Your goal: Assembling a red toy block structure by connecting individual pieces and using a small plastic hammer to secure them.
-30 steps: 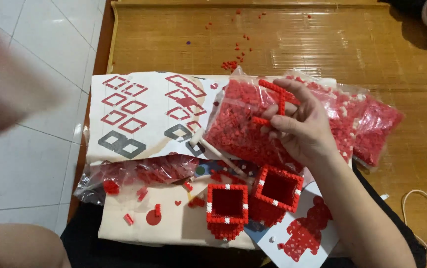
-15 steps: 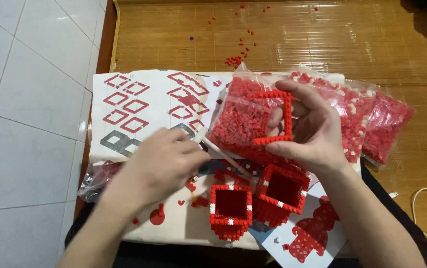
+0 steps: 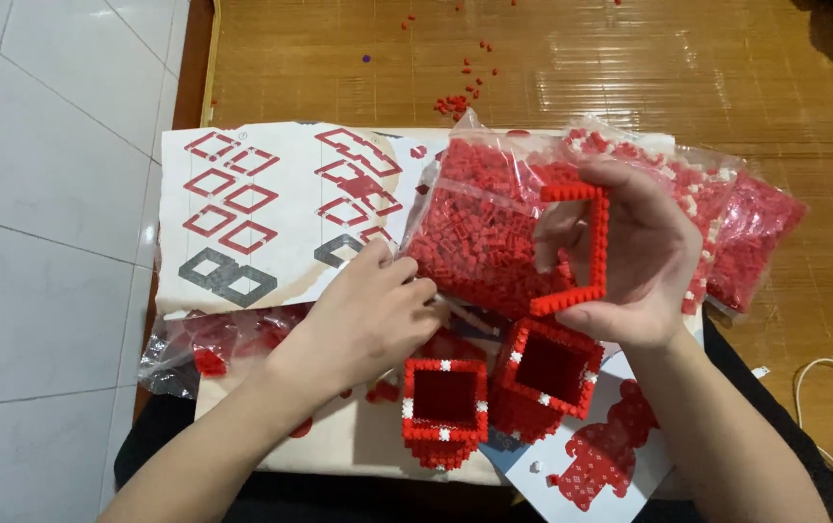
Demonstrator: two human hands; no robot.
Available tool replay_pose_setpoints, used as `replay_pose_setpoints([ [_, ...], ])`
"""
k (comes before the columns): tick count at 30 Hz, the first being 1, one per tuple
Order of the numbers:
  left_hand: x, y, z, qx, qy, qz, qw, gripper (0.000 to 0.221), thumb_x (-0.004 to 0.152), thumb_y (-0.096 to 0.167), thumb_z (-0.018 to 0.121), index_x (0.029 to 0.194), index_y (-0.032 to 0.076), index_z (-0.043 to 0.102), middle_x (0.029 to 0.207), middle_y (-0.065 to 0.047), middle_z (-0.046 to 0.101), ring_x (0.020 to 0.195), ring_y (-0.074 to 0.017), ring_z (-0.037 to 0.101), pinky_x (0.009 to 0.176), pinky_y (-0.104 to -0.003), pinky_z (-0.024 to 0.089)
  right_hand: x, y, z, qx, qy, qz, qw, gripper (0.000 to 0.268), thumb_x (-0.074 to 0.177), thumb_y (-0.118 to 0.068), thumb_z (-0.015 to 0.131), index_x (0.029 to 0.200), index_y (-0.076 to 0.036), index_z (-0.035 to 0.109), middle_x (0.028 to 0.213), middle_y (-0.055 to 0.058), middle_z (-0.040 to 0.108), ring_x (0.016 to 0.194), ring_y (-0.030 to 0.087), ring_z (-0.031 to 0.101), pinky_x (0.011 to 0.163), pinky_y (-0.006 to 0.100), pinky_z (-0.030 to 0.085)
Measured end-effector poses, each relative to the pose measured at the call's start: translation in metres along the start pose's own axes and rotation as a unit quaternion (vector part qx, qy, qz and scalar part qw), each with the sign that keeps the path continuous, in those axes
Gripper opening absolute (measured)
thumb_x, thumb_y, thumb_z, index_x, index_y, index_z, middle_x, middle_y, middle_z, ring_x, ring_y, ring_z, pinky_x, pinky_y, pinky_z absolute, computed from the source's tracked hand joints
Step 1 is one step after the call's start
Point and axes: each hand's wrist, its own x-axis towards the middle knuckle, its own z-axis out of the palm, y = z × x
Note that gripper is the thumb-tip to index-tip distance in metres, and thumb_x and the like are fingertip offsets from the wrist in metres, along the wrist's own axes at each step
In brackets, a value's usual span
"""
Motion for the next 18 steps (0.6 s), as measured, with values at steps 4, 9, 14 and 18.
replay_pose_setpoints([
  [4, 0.002, 0.0, 0.003, -0.051, 0.064, 0.017, 0.996, 0.008, 0.077, 0.014, 0.07, 0.07, 0.017, 0.071, 0.079, -0.004, 0.059, 0.075, -0.0214, 0.049, 0.076, -0.038, 0.041, -0.003, 0.004, 0.001, 0.043, -0.009, -0.01, 0.999, 0.081, 0.073, -0.013, 0.087, 0.145, -0.004, 0.052, 0.134, 0.009, 0.064, 0.115, 0.016, 0.069, 0.085, 0.025, 0.071],
  [9, 0.008, -0.001, -0.001, -0.084, -0.026, -0.036, 0.995, 0.013, 0.077, 0.018, 0.07, 0.064, 0.017, 0.071, 0.073, -0.002, 0.069, 0.071, -0.0228, 0.057, 0.078, -0.038, 0.042, -0.003, 0.0, 0.007, -0.128, 0.009, -0.044, 0.991, 0.077, 0.06, -0.031, 0.091, 0.126, -0.006, 0.059, 0.124, 0.007, 0.065, 0.12, 0.019, 0.065, 0.12, 0.038, 0.059],
  [14, 0.007, -0.009, -0.002, -0.12, -0.071, -0.033, 0.99, 0.011, 0.076, 0.016, 0.067, 0.067, 0.016, 0.073, 0.076, -0.001, 0.068, 0.073, -0.023, 0.058, 0.08, -0.038, 0.04, -0.006, -0.002, 0.007, -0.147, -0.008, -0.026, 0.989, 0.079, 0.059, -0.025, 0.093, 0.127, -0.004, 0.057, 0.126, 0.01, 0.061, 0.118, 0.021, 0.065, 0.114, 0.036, 0.06],
  [18, 0.008, -0.01, -0.011, -0.197, -0.059, -0.018, 0.979, 0.024, 0.088, 0.024, 0.061, 0.098, 0.02, 0.082, 0.08, 0.001, 0.069, 0.077, -0.0203, 0.057, 0.081, -0.036, 0.037, -0.007, 0.004, 0.006, -0.156, -0.016, -0.039, 0.987, 0.08, 0.061, -0.025, 0.094, 0.129, -0.003, 0.057, 0.128, 0.011, 0.061, 0.122, 0.023, 0.065, 0.119, 0.039, 0.058],
])
